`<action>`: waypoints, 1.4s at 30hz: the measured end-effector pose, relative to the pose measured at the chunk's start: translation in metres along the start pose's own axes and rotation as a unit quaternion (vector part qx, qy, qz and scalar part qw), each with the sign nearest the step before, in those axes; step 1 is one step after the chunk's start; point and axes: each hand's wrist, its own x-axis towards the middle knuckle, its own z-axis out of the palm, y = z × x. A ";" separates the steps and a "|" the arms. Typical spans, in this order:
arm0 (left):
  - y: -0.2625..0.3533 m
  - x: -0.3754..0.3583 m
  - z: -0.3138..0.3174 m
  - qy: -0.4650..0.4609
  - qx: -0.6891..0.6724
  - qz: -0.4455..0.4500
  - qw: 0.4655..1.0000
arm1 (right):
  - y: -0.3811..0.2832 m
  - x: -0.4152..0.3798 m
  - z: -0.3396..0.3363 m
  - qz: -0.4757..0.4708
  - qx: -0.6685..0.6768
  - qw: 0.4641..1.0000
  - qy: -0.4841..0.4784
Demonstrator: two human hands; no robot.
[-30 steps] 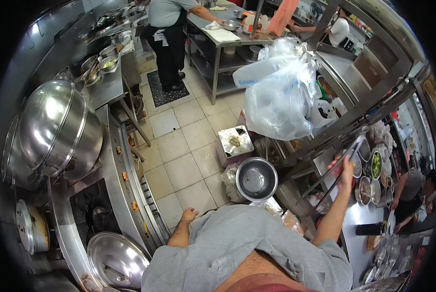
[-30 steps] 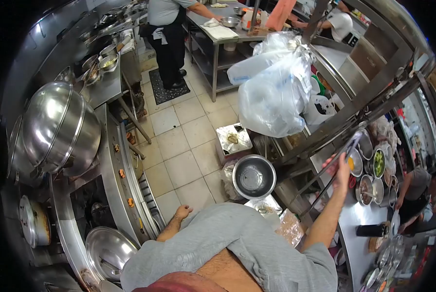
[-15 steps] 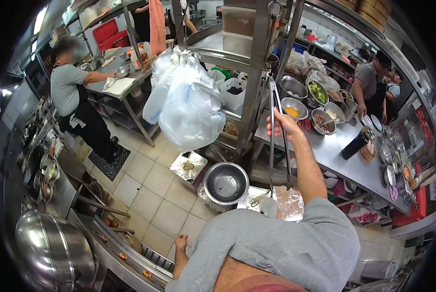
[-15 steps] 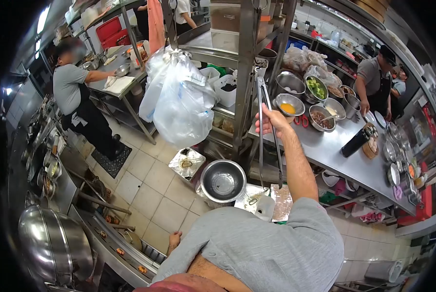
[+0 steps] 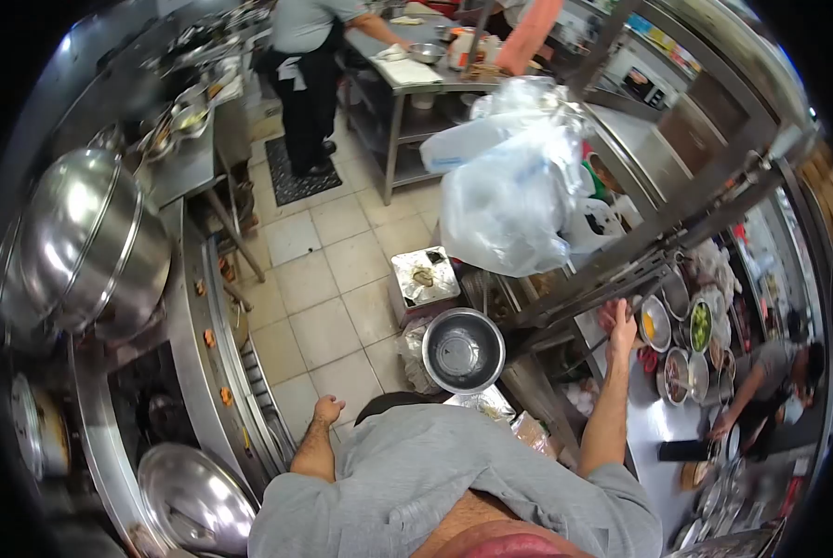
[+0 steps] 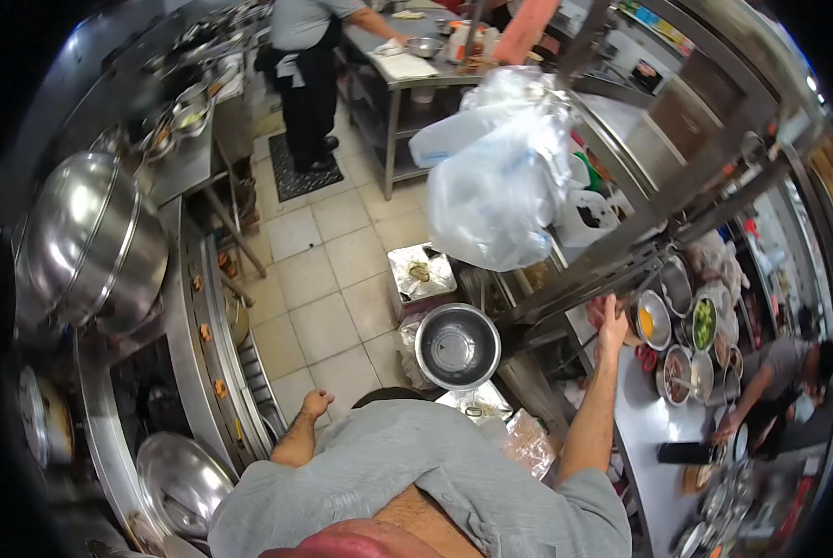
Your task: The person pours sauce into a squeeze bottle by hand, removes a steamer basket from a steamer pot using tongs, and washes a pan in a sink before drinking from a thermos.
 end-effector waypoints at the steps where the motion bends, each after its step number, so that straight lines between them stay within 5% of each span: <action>1: -0.004 -0.007 0.000 0.009 0.007 -0.009 1.000 | 0.008 -0.004 0.005 -0.011 -0.032 0.997 0.063; 3: -0.017 -0.013 0.006 0.006 -0.009 -0.036 0.999 | 0.045 -0.008 0.015 -0.176 -0.152 0.962 0.142; 5: -0.036 -0.008 0.013 -0.014 -0.037 -0.081 0.996 | 0.089 -0.027 0.026 -0.207 -0.189 0.933 0.228; 8: -0.050 0.009 0.003 -0.038 0.031 -0.106 0.993 | 0.154 -0.074 0.043 -0.129 -0.348 0.886 0.277; 10: -0.049 0.026 -0.013 -0.041 0.044 -0.110 0.992 | 0.207 -0.099 0.059 -0.093 -0.278 0.939 0.181; 12: -0.040 0.062 -0.030 -0.024 0.065 -0.077 0.995 | 0.222 -0.115 0.091 0.177 -0.263 0.948 0.034; 13: -0.040 0.079 -0.035 -0.010 0.093 -0.044 0.995 | 0.174 -0.129 0.134 0.279 -0.193 0.940 -0.034; 14: -0.032 0.093 -0.047 -0.007 0.076 -0.040 0.996 | 0.181 -0.123 0.152 0.310 -0.168 0.927 -0.125; 17: 0.025 0.117 -0.110 0.015 -0.009 -0.009 1.000 | 0.174 -0.090 0.222 0.278 -0.171 0.911 -0.252; 19: 0.030 0.158 -0.129 0.068 -0.060 0.018 0.996 | 0.140 -0.067 0.275 0.172 -0.227 0.905 -0.317; 20: 0.032 0.175 -0.142 0.069 -0.073 0.019 0.995 | 0.129 -0.053 0.300 0.108 -0.255 0.901 -0.334; 26: 0.049 0.250 -0.203 0.088 -0.161 -0.004 0.983 | 0.083 -0.005 0.401 0.133 -0.243 0.919 -0.281; 37: 0.088 0.322 -0.217 -0.015 -0.172 -0.018 0.985 | 0.200 0.046 0.433 0.292 -0.276 0.852 -0.336; 41: 0.080 0.361 -0.240 0.005 -0.147 -0.081 0.986 | 0.235 0.115 0.454 0.348 -0.282 0.817 -0.363; 42: 0.089 0.368 -0.251 0.031 -0.164 -0.083 0.982 | 0.224 0.137 0.472 0.298 -0.308 0.826 -0.366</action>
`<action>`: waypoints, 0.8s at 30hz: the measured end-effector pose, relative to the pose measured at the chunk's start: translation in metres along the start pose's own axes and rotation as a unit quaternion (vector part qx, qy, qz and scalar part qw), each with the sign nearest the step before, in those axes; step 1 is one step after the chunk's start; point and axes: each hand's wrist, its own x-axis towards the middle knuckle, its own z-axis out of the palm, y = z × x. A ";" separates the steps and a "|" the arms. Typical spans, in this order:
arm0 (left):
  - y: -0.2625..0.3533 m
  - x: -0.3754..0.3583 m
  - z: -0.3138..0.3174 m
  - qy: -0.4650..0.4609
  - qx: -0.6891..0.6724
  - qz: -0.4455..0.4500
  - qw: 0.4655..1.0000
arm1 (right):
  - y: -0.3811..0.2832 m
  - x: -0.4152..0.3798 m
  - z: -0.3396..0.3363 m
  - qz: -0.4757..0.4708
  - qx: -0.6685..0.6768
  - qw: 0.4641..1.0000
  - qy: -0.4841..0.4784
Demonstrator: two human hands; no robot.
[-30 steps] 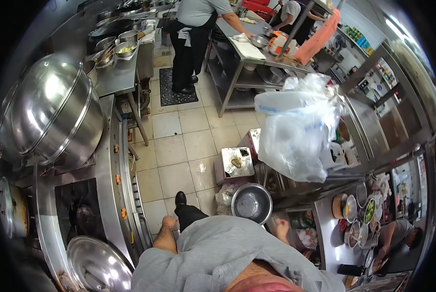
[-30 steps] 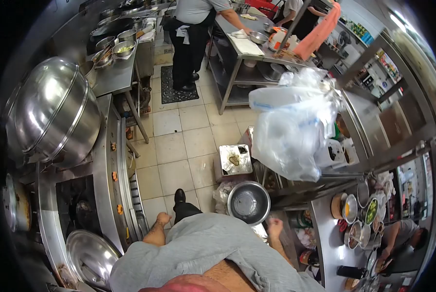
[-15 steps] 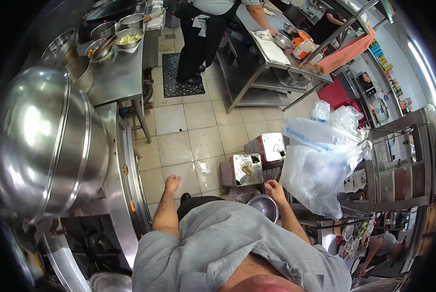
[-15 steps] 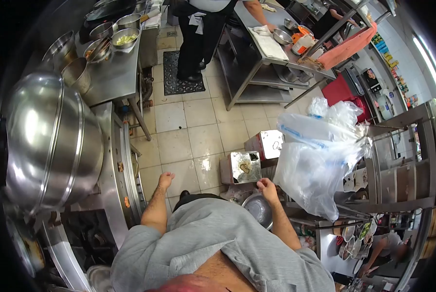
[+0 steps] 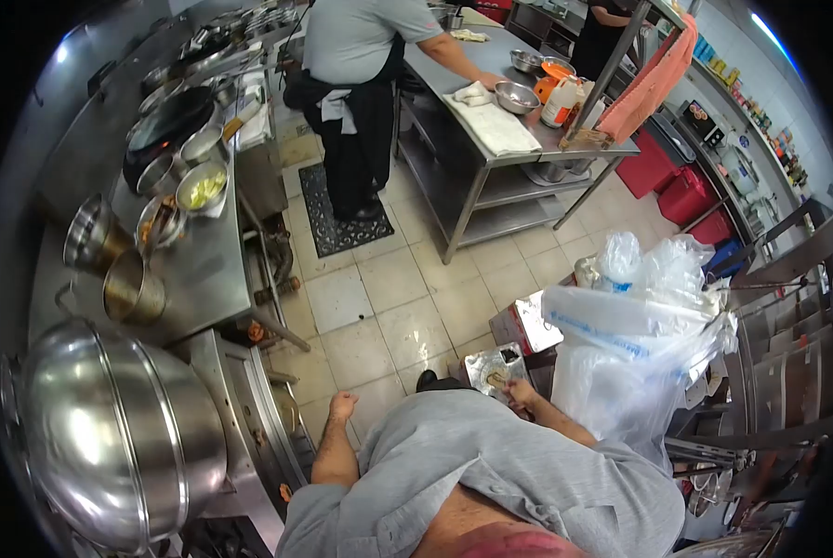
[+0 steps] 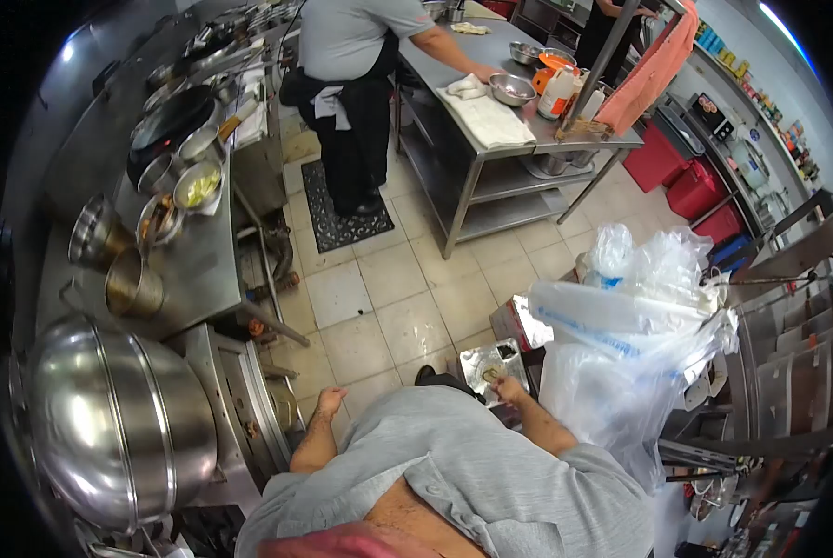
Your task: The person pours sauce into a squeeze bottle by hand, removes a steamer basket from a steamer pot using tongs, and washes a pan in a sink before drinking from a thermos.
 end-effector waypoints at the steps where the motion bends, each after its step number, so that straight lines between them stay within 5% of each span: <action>1: 0.011 0.005 -0.005 0.023 -0.018 0.000 1.000 | -0.025 0.007 -0.007 -0.033 -0.037 0.998 0.025; 4: 0.039 0.020 -0.013 0.026 -0.028 0.005 0.999 | -0.064 0.082 -0.036 -0.201 -0.129 0.967 0.089; 7: 0.080 0.014 -0.011 -0.016 -0.016 -0.012 1.000 | -0.134 0.113 -0.053 -0.248 -0.095 0.956 0.127; 13: 0.120 0.075 -0.026 -0.080 0.150 0.103 0.980 | -0.199 0.110 -0.034 -0.237 0.032 0.961 0.136; 15: 0.123 0.095 -0.039 -0.090 0.159 0.144 0.973 | -0.180 0.104 -0.018 -0.249 0.001 0.959 0.135; 18: 0.164 0.092 -0.052 -0.025 0.064 0.072 0.995 | -0.100 0.127 0.005 -0.294 -0.169 0.924 0.177; 20: 0.169 0.098 -0.054 -0.021 0.052 0.093 0.994 | -0.074 0.105 0.002 -0.136 -0.266 0.954 0.031; 21: 0.168 0.104 -0.056 -0.015 0.040 0.112 0.993 | -0.031 0.105 -0.002 -0.190 -0.395 0.899 -0.009; 22: 0.168 0.103 -0.052 -0.022 0.036 0.091 0.995 | -0.003 0.116 -0.009 -0.293 -0.544 0.785 -0.052; 24: 0.140 0.114 -0.046 -0.027 0.040 0.084 0.995 | 0.030 0.125 -0.013 -0.090 -0.235 0.967 -0.025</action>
